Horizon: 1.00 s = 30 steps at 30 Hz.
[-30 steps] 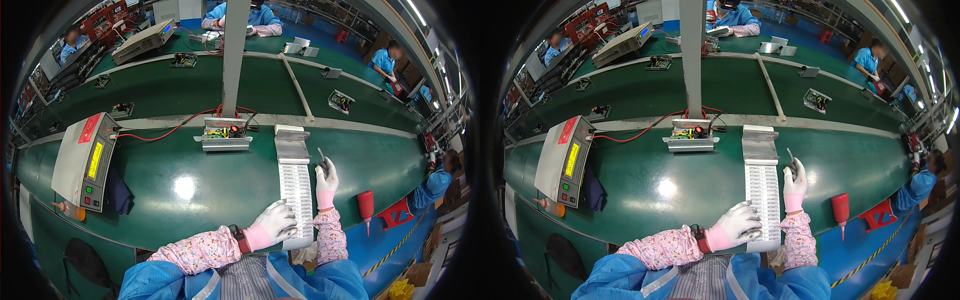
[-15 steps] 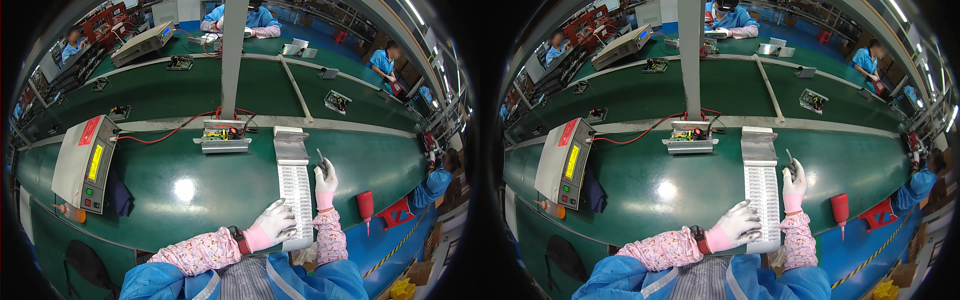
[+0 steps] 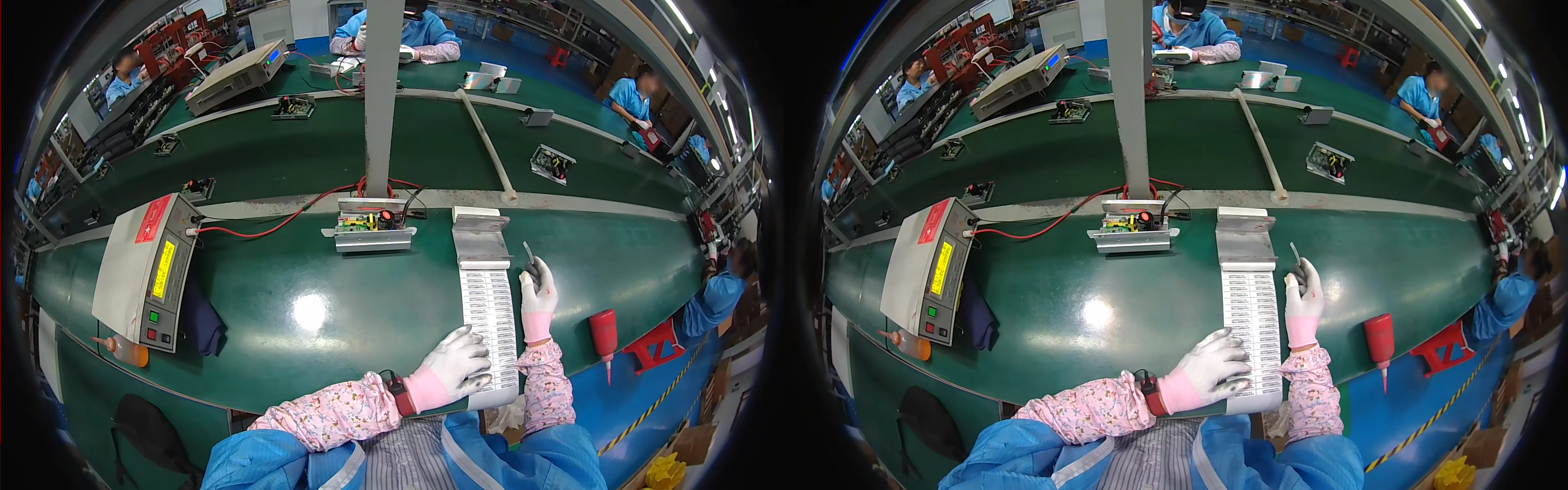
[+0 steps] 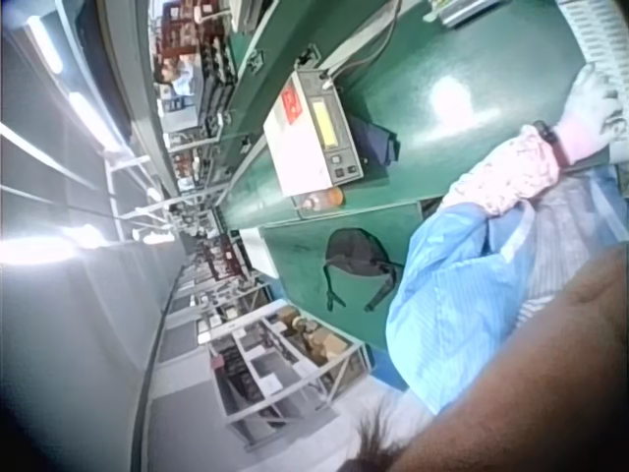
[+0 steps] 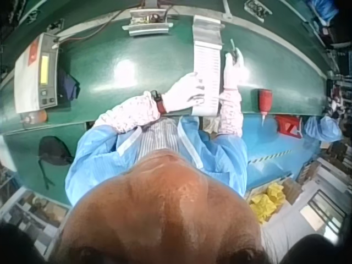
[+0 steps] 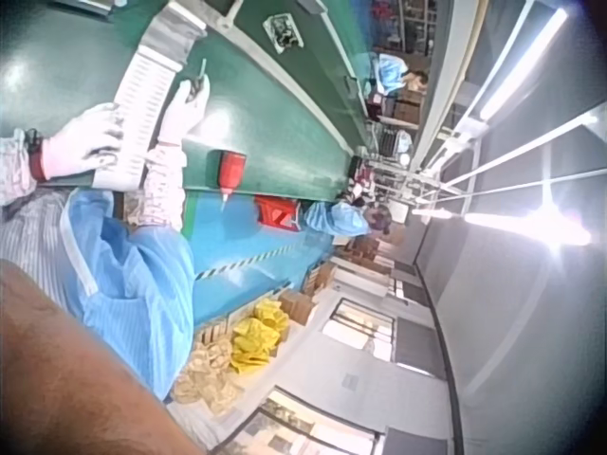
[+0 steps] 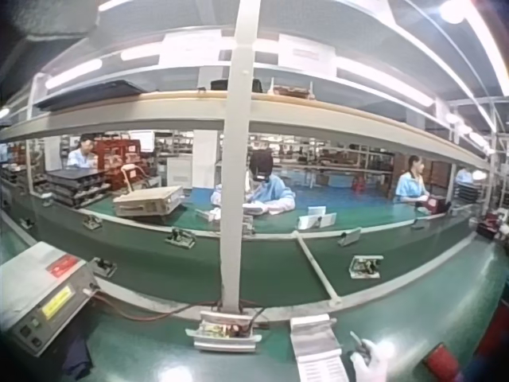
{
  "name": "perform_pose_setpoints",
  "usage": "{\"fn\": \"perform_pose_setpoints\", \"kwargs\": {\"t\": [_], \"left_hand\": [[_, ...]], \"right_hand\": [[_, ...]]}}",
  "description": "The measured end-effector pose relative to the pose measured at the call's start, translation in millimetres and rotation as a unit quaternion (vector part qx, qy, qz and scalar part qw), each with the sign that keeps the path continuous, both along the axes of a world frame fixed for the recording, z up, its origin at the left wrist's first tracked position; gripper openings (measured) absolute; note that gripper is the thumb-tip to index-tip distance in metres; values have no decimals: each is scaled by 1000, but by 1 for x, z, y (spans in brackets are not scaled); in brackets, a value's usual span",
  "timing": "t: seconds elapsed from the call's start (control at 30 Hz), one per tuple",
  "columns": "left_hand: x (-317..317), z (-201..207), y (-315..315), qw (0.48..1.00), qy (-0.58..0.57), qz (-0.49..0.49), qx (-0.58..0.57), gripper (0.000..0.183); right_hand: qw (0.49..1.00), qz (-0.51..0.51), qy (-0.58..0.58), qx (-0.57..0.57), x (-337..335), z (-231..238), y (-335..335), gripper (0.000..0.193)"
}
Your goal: Assembling and inspecting electronic circuit boards on a factory line, including applying adhesive from a squeeze bottle.
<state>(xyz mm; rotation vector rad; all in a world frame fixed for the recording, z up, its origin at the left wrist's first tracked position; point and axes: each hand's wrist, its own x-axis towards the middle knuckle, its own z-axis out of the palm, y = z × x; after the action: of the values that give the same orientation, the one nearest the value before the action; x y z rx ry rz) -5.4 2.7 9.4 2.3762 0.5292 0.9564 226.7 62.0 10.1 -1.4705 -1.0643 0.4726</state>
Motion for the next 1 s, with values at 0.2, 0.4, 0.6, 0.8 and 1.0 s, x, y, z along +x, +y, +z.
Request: {"fn": "perform_pose_setpoints", "kwargs": {"t": [0.2,0.4,0.6,0.8,1.0], "left_hand": [[15,7,1,1000,12,0,21,33],[32,11,9,999,37,-7,12,34],[38,9,21,999,49,-6,0,34],[43,16,32,998,57,-14,-4,34],[48,22,46,998,52,-13,-31,31]], "right_hand": [[1000,-2,16,12,12,5,3,42],[999,-35,9,-16,35,14,12,30],[991,-31,116,-52,82,37,77,31],[963,-104,-245,-48,156,30,213,47],[768,-182,-601,-127,190,37,320,74]]}}
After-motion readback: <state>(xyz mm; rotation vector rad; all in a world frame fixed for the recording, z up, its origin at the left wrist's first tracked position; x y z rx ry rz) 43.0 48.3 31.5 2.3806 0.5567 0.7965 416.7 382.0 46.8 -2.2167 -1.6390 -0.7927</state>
